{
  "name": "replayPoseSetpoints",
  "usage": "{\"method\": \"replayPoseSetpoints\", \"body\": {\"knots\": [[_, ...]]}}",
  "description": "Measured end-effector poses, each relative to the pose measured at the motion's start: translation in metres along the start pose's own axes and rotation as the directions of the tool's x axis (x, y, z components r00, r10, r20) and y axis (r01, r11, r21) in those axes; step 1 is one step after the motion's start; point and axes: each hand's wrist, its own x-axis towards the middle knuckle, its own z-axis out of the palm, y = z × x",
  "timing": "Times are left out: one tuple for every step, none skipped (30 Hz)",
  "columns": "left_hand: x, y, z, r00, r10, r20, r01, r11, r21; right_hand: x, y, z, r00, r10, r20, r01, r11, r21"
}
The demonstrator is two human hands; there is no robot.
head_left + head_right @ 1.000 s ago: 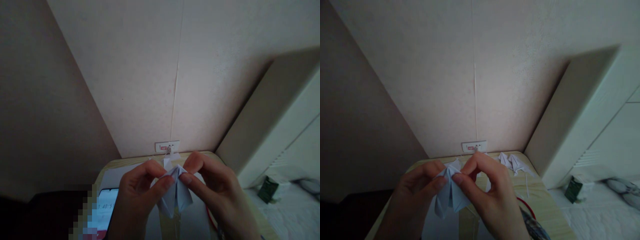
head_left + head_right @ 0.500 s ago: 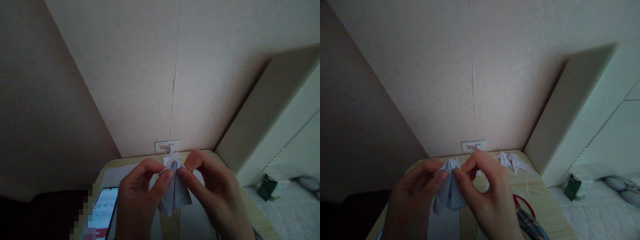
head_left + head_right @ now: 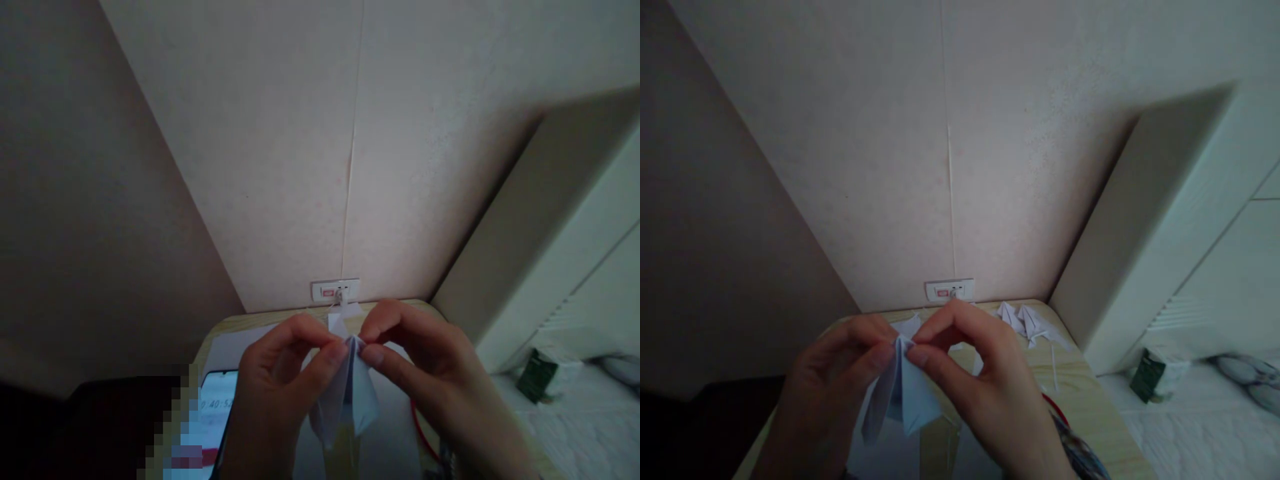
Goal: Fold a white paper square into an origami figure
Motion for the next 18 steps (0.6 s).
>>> {"method": "replayPoseSetpoints", "body": {"knots": [[0.000, 0.001, -0.001, 1.000, -0.014, 0.016, 0.014, 1.000, 0.009, 0.000, 0.000, -0.001, 1.000, 0.011, 0.015, -0.011, 1.000, 0.020], [0.000, 0.002, -0.002, 0.999, -0.028, 0.032, 0.028, 0.999, 0.023, 0.001, 0.001, -0.001, 0.999, 0.020, 0.033, -0.022, 0.999, 0.038], [0.000, 0.003, -0.004, 0.998, -0.038, 0.052, 0.036, 0.999, 0.041, 0.001, 0.001, -0.002, 0.998, 0.030, 0.050, -0.033, 0.998, 0.057], [0.000, 0.004, -0.005, 0.996, -0.041, 0.078, 0.037, 0.997, 0.062, 0.001, 0.001, -0.003, 0.997, 0.040, 0.067, -0.045, 0.996, 0.074], [0.000, 0.005, -0.007, 0.994, -0.039, 0.107, 0.030, 0.996, 0.085, 0.001, 0.002, -0.005, 0.996, 0.049, 0.080, -0.056, 0.995, 0.085], [-0.001, 0.007, -0.009, 0.990, -0.033, 0.138, 0.018, 0.994, 0.108, 0.001, 0.002, -0.006, 0.994, 0.061, 0.094, -0.069, 0.994, 0.088], [-0.001, 0.008, -0.010, 0.986, -0.023, 0.167, 0.001, 0.991, 0.131, 0.001, 0.002, -0.008, 0.992, 0.070, 0.110, -0.079, 0.993, 0.084], [-0.002, 0.010, -0.011, 0.981, -0.014, 0.192, -0.016, 0.988, 0.156, 0.000, 0.002, -0.009, 0.990, 0.070, 0.126, -0.080, 0.994, 0.078], [-0.003, 0.011, -0.011, 0.978, -0.007, 0.207, -0.031, 0.983, 0.181, 0.000, 0.002, -0.010, 0.988, 0.065, 0.138, -0.075, 0.995, 0.067], [-0.004, 0.011, -0.012, 0.977, -0.001, 0.212, -0.043, 0.978, 0.205, -0.001, 0.001, -0.011, 0.989, 0.056, 0.137, -0.064, 0.997, 0.054], [-0.005, 0.011, -0.012, 0.978, 0.006, 0.207, -0.053, 0.974, 0.222, -0.002, 0.000, -0.011, 0.991, 0.045, 0.127, -0.050, 0.998, 0.039], [-0.006, 0.010, -0.012, 0.981, 0.017, 0.195, -0.063, 0.971, 0.231, -0.003, -0.001, -0.010, 0.993, 0.031, 0.115, -0.034, 0.999, 0.024], [-0.007, 0.009, -0.011, 0.983, 0.035, 0.178, -0.078, 0.969, 0.235, -0.004, -0.002, -0.009, 0.995, 0.023, 0.099, -0.023, 1.000, 0.006], [-0.007, 0.007, -0.011, 0.986, 0.062, 0.156, -0.098, 0.967, 0.237, -0.005, -0.003, -0.007, 0.996, 0.018, 0.083, -0.017, 1.000, -0.012], [-0.008, 0.005, -0.010, 0.987, 0.096, 0.129, -0.124, 0.963, 0.238, -0.006, -0.004, -0.005, 0.998, 0.015, 0.064, -0.013, 1.000, -0.025], [-0.009, 0.004, -0.008, 0.985, 0.135, 0.103, -0.156, 0.959, 0.237, -0.007, -0.005, -0.004, 0.999, 0.009, 0.048, -0.008, 0.999, -0.031], [-0.009, 0.002, -0.007, 0.981, 0.175, 0.081, -0.189, 0.954, 0.234, -0.008, -0.006, -0.003, 1.000, 0.010, 0.027, -0.009, 0.999, -0.032], [-0.009, 0.000, -0.006, 0.976, 0.207, 0.063, -0.216, 0.949, 0.228, -0.009, -0.005, -0.002, 1.000, 0.015, -0.003, -0.015, 0.999, -0.028]]}}
